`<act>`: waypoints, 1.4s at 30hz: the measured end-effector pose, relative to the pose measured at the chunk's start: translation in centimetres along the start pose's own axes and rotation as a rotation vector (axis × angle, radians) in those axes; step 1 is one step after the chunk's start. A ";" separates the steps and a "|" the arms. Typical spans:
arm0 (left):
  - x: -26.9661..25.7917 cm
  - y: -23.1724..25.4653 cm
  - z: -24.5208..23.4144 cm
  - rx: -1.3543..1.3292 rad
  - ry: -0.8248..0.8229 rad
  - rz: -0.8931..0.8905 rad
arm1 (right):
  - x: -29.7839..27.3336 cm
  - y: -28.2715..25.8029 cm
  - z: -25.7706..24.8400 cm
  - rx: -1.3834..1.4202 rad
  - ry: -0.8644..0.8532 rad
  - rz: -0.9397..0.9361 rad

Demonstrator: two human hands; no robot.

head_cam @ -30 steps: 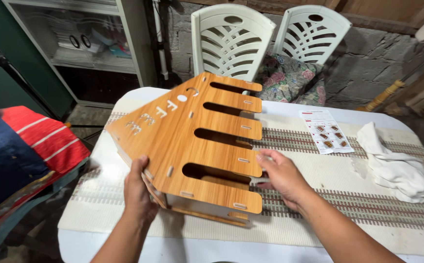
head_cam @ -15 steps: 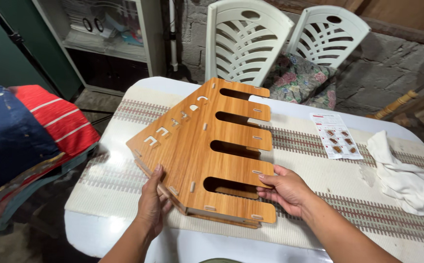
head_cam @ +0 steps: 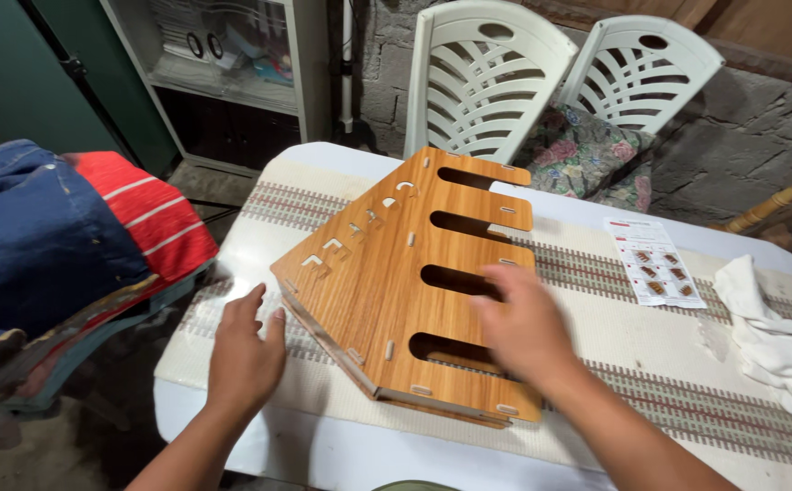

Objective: The person assembles a wooden coffee cup stand by inserting small wooden dowels into pre-drilled holes on the side panels. The person repeatedly flips the stand to access different sides and secures the dowels by hand.

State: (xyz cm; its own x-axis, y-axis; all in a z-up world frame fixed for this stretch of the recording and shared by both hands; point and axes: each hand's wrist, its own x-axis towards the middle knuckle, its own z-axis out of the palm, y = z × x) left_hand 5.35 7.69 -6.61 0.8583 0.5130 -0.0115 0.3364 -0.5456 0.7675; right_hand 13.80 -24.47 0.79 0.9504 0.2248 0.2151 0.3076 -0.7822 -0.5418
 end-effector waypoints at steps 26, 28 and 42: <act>-0.8 1.7 -1.1 0.496 -0.044 0.487 | 4.9 -11.9 11.6 -0.239 -0.485 -0.613; -1.1 1.8 -0.9 0.514 -0.043 0.455 | 4.7 -12.0 11.6 -0.247 -0.466 -0.626; -0.7 1.4 -0.8 0.580 0.002 0.471 | 4.8 -12.2 11.1 -0.296 -0.568 -0.517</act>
State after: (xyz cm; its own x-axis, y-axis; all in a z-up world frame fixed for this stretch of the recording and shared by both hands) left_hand 4.92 7.14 -5.00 0.9615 0.1394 0.2368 0.0842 -0.9698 0.2291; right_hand 15.12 -7.41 -0.64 0.5950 0.7963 -0.1087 0.7635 -0.6023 -0.2330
